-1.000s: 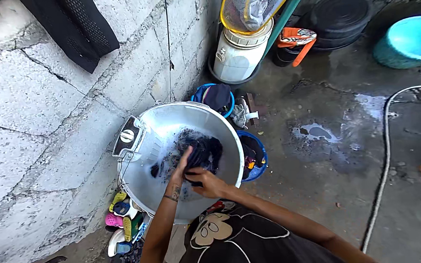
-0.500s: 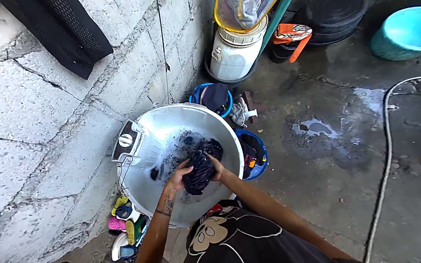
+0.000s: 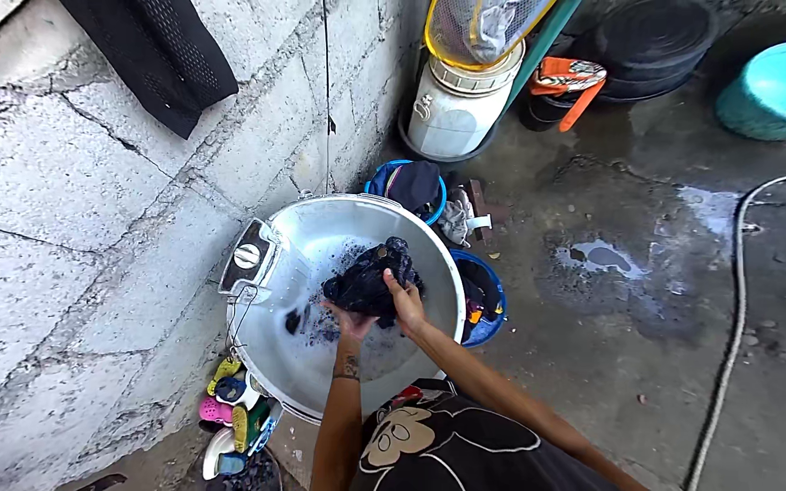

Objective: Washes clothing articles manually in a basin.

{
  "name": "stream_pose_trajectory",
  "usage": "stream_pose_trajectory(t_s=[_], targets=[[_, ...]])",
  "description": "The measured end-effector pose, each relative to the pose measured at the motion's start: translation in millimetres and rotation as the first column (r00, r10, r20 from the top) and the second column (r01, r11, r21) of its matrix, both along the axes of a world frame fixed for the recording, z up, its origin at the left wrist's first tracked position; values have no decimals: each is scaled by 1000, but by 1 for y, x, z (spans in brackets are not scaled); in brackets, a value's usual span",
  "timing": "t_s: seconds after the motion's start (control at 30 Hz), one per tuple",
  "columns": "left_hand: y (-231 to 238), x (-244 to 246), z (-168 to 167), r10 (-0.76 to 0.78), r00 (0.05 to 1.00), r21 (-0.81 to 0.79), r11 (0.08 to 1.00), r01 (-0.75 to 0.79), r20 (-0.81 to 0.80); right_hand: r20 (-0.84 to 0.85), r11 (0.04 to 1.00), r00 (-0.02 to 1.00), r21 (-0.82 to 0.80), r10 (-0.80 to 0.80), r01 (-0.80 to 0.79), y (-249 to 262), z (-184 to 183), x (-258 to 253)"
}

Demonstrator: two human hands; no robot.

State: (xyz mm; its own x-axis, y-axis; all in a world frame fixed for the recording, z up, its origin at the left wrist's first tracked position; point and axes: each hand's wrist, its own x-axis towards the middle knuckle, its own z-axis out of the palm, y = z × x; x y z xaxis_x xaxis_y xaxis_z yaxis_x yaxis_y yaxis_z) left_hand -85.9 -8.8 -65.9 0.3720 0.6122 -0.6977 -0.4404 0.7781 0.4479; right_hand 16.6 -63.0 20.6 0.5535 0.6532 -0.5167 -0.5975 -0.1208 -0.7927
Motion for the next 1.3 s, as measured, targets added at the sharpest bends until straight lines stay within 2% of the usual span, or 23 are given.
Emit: stream_pose_trajectory(t_s=[0.1,0.17,0.2,0.3,0.33,0.37,0.4,0.47,0.5,0.53,0.57,0.6,0.63,0.67,0.7,0.77,0.83,0.87,0.97,1.03,1.1,1.2,1.3], targets=[[1,15,-4,221,967,11,974,-224,123,-29,994,996,77,81,-78,-10,7,3],[-7,8,18,239,964,40,969,-245,116,46,978,981,77,190,-193,-16,9,18],[-10,3,47,180,981,100,977,-188,78,84,967,967,56,242,-247,-17,11,26],[4,24,166,58,916,101,995,-19,-398,37,948,948,21,316,-316,-18,23,39],[8,29,182,6,874,113,992,56,-486,-22,944,944,18,329,-329,-19,26,39],[12,26,187,-77,885,155,974,165,-459,-92,936,931,19,353,-353,-19,28,39],[11,25,181,-114,875,257,931,259,-471,-167,926,911,30,377,-377,-19,31,38],[1,31,158,39,859,506,822,263,-510,-315,916,861,95,399,-390,-19,31,35],[2,35,160,46,849,508,818,271,-527,-393,913,825,143,406,-381,-19,28,37],[7,44,183,-69,801,312,898,309,-595,-464,913,787,182,407,-365,-18,22,40],[15,49,185,-132,789,211,925,315,-600,-514,910,751,221,414,-350,-18,15,44],[20,46,170,-152,812,244,909,339,-564,-535,905,730,250,425,-344,-18,8,48],[20,31,114,-88,899,563,752,343,-430,-530,901,729,263,433,-344,-18,3,51],[26,21,74,-149,929,707,611,356,-339,-502,899,746,257,438,-354,-18,1,53],[30,17,60,-211,934,739,572,357,-288,-456,902,778,228,432,-368,-18,0,53],[28,15,74,-217,943,687,645,334,-254,-311,933,881,75,356,-351,-19,-3,52],[23,22,88,-39,968,644,740,194,-246,-164,972,965,-77,207,-222,-21,-11,46],[22,22,86,0,973,662,733,156,-230,-177,973,965,-94,192,-211,-27,-13,44],[20,27,82,78,964,734,664,141,-255,-450,940,827,115,338,-322,-49,-9,39],[17,30,78,124,945,766,623,162,-301,-544,926,753,276,372,-258,-51,-7,32],[11,34,76,157,940,765,629,140,-302,-530,936,802,339,274,-95,-37,-7,26],[7,41,84,195,945,626,780,12,-262,-384,958,923,265,1,109,-8,-3,22],[11,33,96,64,998,468,882,-48,-18,-17,976,995,194,-101,102,4,8,18]])
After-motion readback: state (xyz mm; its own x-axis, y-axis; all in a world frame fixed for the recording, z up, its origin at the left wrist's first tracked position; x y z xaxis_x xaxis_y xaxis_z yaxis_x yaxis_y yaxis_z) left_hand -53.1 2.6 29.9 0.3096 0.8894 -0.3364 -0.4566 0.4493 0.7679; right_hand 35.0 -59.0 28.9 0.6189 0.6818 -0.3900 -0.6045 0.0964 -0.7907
